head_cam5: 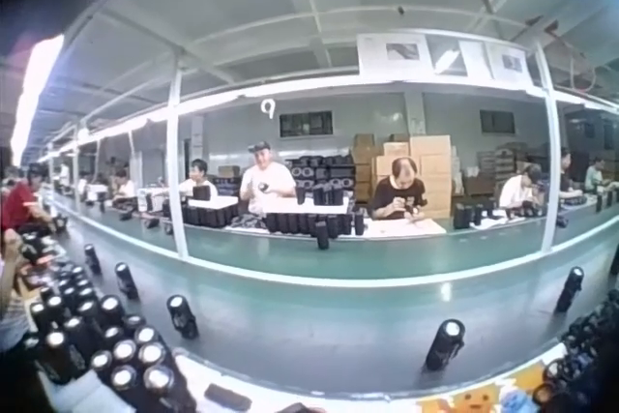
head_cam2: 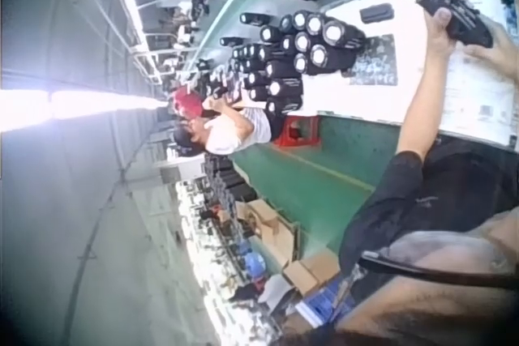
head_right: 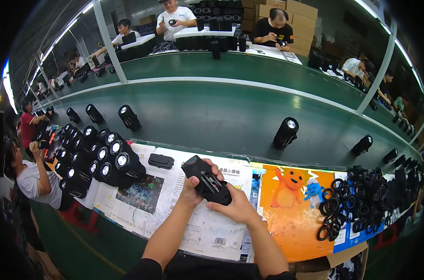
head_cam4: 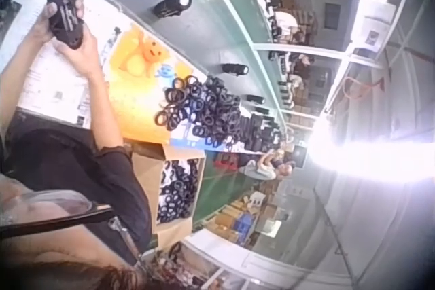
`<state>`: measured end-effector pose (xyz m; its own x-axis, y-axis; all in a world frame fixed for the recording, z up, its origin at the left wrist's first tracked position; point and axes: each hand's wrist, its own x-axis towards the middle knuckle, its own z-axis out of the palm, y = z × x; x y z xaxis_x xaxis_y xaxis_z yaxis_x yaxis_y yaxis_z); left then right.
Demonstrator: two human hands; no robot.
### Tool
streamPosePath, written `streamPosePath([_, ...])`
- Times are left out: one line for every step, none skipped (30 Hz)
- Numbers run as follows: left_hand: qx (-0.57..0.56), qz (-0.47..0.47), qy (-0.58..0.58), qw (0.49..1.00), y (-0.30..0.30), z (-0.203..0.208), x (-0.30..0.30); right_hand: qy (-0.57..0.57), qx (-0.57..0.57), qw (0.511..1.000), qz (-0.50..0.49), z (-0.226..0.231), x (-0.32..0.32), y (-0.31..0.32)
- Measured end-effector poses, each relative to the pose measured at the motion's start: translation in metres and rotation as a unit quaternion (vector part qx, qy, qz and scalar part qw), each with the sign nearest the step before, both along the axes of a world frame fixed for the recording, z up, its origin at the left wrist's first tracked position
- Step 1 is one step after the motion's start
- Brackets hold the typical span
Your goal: The person assembles plastic rings onto cylindrical electronic components by hand, placing them on a conveyor belt on a factory production line.
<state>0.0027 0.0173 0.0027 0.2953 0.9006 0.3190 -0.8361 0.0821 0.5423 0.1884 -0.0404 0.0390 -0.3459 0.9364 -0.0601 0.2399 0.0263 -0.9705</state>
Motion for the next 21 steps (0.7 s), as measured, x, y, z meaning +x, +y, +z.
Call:
streamPosePath([-0.001,-0.015,0.018,1.0,0.0,-0.002,-0.001,0.006,-0.008,1.0,0.005,-0.002,0.003,0.001])
streamPosePath([-0.002,-0.015,0.019,1.0,-0.001,-0.004,0.0,0.011,-0.015,1.0,0.01,-0.004,0.005,0.001])
streamPosePath([-0.001,-0.015,0.027,1.0,-0.001,-0.005,0.001,0.012,-0.015,1.0,0.009,-0.003,0.005,0.0])
streamPosePath([0.001,-0.016,0.037,0.999,-0.001,-0.005,0.002,0.017,-0.021,1.0,0.008,-0.003,0.006,0.0])
streamPosePath([0.001,-0.017,0.037,0.999,-0.001,-0.005,0.003,0.023,-0.026,0.999,0.007,-0.003,0.006,0.0])
streamPosePath([0.003,-0.009,0.049,0.999,-0.002,-0.004,0.004,0.024,-0.025,0.999,0.006,-0.003,0.006,0.001])
streamPosePath([0.004,-0.002,0.06,0.998,-0.003,-0.004,0.004,0.031,-0.021,0.999,0.0,-0.004,0.005,0.0])
streamPosePath([0.005,-0.003,0.061,0.998,-0.004,-0.005,0.006,0.038,-0.017,0.999,-0.006,-0.004,0.005,0.0])
streamPosePath([0.001,0.009,0.063,0.998,-0.005,-0.005,0.007,0.039,-0.016,0.999,-0.007,-0.005,0.006,-0.001])
streamPosePath([-0.003,0.022,0.065,0.998,-0.007,-0.005,0.009,0.036,-0.014,0.999,-0.01,-0.006,0.006,-0.001])
streamPosePath([-0.002,0.021,0.065,0.998,-0.009,-0.005,0.011,0.034,-0.012,0.999,-0.014,-0.007,0.006,-0.001])
streamPosePath([-0.012,0.03,0.057,0.998,-0.011,-0.005,0.013,0.034,-0.01,0.999,-0.015,-0.009,0.007,-0.001])
streamPosePath([-0.022,0.038,0.05,0.998,-0.012,-0.004,0.015,0.025,-0.011,1.0,-0.013,-0.011,0.007,-0.002])
streamPosePath([-0.021,0.035,0.05,0.998,-0.012,-0.004,0.015,0.016,-0.011,1.0,-0.013,-0.012,0.008,-0.003])
streamPosePath([-0.019,0.029,0.048,0.998,-0.013,-0.005,0.015,0.015,-0.011,1.0,-0.017,-0.011,0.009,-0.004])
streamPosePath([-0.018,0.02,0.046,0.999,-0.013,-0.004,0.016,0.01,-0.008,1.0,-0.016,-0.01,0.01,-0.005])
streamPosePath([-0.018,0.01,0.045,0.999,-0.014,-0.004,0.016,0.005,-0.006,1.0,-0.017,-0.008,0.011,-0.007])
streamPosePath([-0.021,0.011,0.048,0.999,-0.014,-0.004,0.016,-0.012,-0.014,1.0,-0.012,-0.005,0.012,-0.008])
streamPosePath([-0.024,0.011,0.051,0.998,-0.015,-0.004,0.016,-0.029,-0.023,0.999,-0.007,-0.002,0.011,-0.008])
streamPosePath([-0.029,-0.002,0.05,0.998,-0.011,-0.008,0.019,-0.032,-0.026,0.999,-0.006,-0.002,0.015,-0.008])
streamPosePath([-0.043,-0.007,0.062,0.997,-0.009,-0.014,0.015,-0.029,-0.009,1.0,0.005,-0.008,0.014,-0.007])
